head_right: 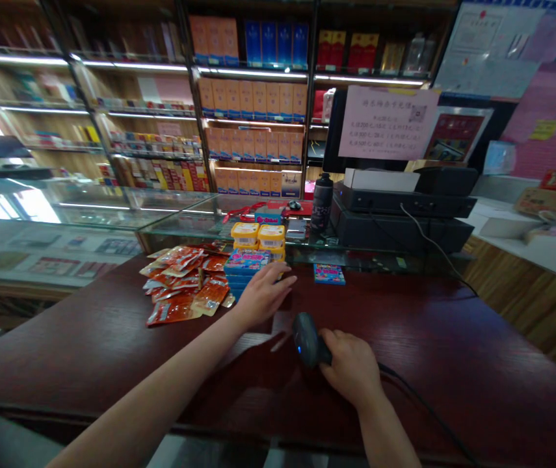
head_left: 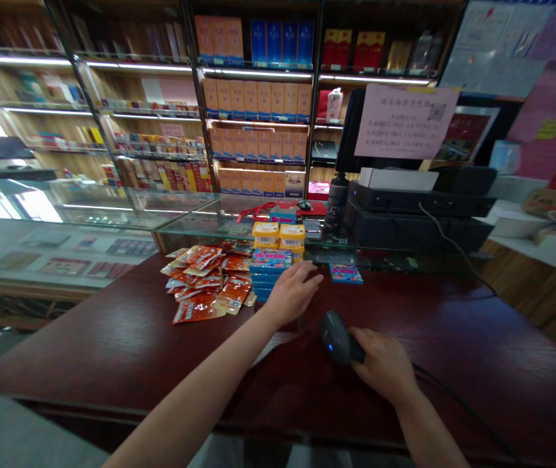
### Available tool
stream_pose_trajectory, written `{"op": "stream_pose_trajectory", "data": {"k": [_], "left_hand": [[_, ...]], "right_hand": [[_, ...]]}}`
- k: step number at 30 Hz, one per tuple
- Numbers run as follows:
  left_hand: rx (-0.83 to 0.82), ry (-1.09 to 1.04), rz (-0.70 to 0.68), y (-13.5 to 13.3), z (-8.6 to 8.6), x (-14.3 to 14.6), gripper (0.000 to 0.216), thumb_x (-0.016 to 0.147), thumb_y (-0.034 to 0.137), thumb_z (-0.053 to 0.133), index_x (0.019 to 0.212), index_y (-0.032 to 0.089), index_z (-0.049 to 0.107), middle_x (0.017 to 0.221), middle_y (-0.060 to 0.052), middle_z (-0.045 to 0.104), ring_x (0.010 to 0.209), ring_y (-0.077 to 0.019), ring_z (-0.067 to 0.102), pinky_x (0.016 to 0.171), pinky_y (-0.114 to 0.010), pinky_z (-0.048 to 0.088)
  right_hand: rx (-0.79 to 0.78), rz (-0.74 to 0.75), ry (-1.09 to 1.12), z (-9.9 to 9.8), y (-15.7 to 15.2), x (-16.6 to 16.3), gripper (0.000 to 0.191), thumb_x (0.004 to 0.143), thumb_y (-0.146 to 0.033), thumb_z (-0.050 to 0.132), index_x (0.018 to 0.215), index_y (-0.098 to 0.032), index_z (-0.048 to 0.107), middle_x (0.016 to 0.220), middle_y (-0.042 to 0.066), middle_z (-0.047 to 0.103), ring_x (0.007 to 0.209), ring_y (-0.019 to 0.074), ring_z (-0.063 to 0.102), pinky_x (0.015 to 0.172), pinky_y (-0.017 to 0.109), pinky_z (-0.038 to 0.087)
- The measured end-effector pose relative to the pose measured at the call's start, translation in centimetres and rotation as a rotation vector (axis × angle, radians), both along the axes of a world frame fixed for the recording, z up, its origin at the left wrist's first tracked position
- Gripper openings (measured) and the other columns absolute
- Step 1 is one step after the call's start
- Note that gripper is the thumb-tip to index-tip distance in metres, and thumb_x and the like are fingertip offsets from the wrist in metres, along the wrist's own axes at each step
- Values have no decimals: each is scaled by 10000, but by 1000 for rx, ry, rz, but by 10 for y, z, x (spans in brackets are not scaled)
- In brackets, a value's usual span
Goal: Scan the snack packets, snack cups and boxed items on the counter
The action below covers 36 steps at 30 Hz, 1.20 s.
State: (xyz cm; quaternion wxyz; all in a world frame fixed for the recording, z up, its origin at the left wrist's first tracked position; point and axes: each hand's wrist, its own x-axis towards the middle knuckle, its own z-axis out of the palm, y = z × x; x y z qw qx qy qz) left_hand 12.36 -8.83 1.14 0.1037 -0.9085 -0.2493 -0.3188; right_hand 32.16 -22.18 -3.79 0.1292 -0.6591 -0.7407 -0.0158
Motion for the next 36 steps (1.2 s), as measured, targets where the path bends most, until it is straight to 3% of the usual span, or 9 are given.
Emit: {"op": "stream_pose_trajectory", "data": {"k": [6, 11, 15, 19, 23, 28, 30, 33, 36], "left_hand": [[-308, 236, -71, 39, -25, 74, 459, 834, 125, 483, 1285, 204, 515, 1332, -106, 513, 1251, -223, 452, 1055, -379, 381], [-453, 344, -41, 79, -50, 112, 558, 825, 122, 492, 1376, 166, 412, 1442, -128, 421, 1337, -228, 381, 1093, -382, 322], [-505, 418, -34, 90, -61, 116, 550, 853, 166, 476, 1395, 158, 385, 1483, -127, 355, 1388, -232, 294, 1113, -395, 280], [-494, 319, -51, 87, -57, 105, 422, 875, 215, 456, 1293, 207, 515, 1405, -85, 480, 1324, -192, 402, 1087, -338, 316], [-535, 236, 186, 82, -44, 101, 306, 880, 357, 448, 1030, 202, 664, 1107, -99, 656, 1080, -227, 585, 938, -345, 441], [-486, 241, 454, 76, -34, 109, 698, 672, 721, 552, 1026, 128, 655, 1064, -164, 595, 924, -303, 628, 777, -365, 495], [-475, 233, 507, 73, -36, 112, 775, 592, 749, 602, 1060, 133, 639, 1093, -163, 561, 935, -317, 620, 769, -368, 497], [-459, 195, 535, 70, -41, 115, 697, 637, 683, 617, 1086, 149, 616, 1109, -150, 535, 991, -310, 595, 817, -366, 483], [-481, 134, 568, 67, -42, 122, 788, 623, 730, 588, 1147, 141, 566, 1136, -167, 511, 1026, -326, 566, 845, -407, 466]], "right_hand": [[-4, -37, 13, 3, -1, 5, 339, 728, -187, 555, 1059, -209, 623, 930, 59, 698, 842, 229, 647, 715, 301, 415], [-52, -44, 33, 7, 0, 6, 320, 720, -184, 545, 1026, -219, 627, 912, 50, 694, 853, 223, 643, 717, 290, 404], [-46, -38, 64, 8, 0, 7, 283, 724, -180, 531, 988, -226, 623, 890, 39, 690, 844, 218, 644, 707, 285, 398], [-40, -55, 69, 6, 1, 8, 269, 726, -186, 539, 978, -229, 623, 886, 36, 690, 841, 214, 644, 707, 284, 395], [-59, -57, 79, 6, 2, 7, 293, 712, -189, 546, 989, -227, 631, 899, 35, 692, 838, 214, 642, 702, 288, 397], [-60, -61, 92, 5, 3, 7, 308, 707, -203, 551, 1003, -229, 634, 908, 40, 691, 852, 221, 641, 714, 292, 399], [-68, -69, 85, 4, 4, 7, 312, 700, -196, 555, 1000, -237, 630, 899, 34, 690, 847, 217, 643, 704, 287, 398], [-67, -61, 79, 7, 4, 7, 299, 709, -196, 550, 997, -234, 624, 902, 34, 690, 848, 215, 645, 699, 285, 398], [-62, -51, 76, 9, 3, 5, 261, 726, -200, 541, 973, -223, 622, 898, 39, 691, 845, 220, 646, 694, 288, 397]]}}
